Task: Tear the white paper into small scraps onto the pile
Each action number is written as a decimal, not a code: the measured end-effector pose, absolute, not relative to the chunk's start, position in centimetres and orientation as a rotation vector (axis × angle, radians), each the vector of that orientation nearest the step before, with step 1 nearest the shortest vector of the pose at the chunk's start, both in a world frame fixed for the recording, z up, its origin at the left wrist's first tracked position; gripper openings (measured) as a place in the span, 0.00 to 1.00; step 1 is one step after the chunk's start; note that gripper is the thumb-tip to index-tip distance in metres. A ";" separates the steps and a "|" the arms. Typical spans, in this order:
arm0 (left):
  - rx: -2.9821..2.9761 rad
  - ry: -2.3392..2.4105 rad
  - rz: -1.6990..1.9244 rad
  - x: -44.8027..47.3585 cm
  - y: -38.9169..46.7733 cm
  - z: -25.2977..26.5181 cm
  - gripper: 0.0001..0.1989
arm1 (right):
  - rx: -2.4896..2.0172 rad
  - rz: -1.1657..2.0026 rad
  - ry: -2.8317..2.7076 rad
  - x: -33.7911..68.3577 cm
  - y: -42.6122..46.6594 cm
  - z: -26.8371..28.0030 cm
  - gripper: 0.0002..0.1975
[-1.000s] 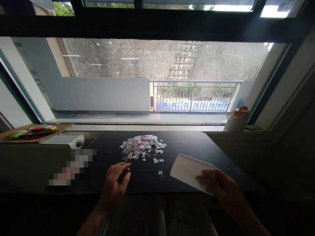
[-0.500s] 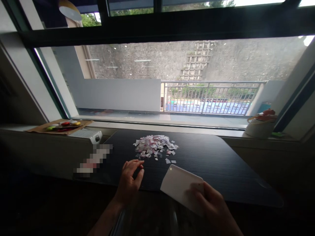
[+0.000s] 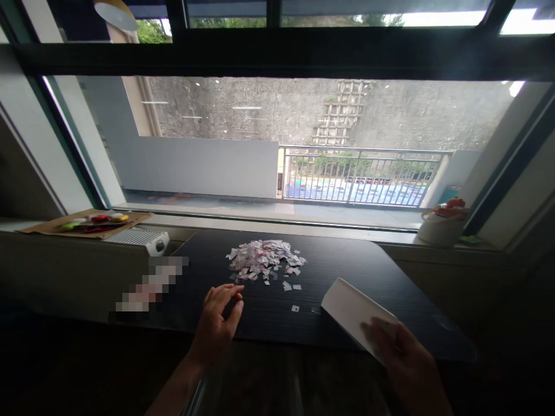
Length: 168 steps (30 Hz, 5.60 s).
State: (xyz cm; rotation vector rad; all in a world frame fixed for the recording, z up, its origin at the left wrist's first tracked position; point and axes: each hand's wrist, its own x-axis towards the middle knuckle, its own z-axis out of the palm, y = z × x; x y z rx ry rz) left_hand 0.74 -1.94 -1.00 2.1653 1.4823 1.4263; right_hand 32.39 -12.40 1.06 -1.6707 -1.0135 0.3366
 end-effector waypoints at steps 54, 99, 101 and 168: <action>2.133 1.498 1.428 1.3 -2.5 -0.4 0.12 | -1.441 0.691 -1.187 26.4 -13.1 -0.1 0.17; 2.162 1.487 1.433 0.5 -1.8 -1.2 0.14 | -1.649 0.232 -1.662 30.5 -6.1 5.6 0.07; 2.167 1.476 1.438 0.5 -1.8 -1.1 0.14 | -1.638 0.244 -1.643 30.5 -6.2 5.8 0.08; 2.835 0.919 0.526 15.9 -1.8 4.9 0.11 | -1.709 0.334 -1.096 36.8 -8.7 1.5 0.12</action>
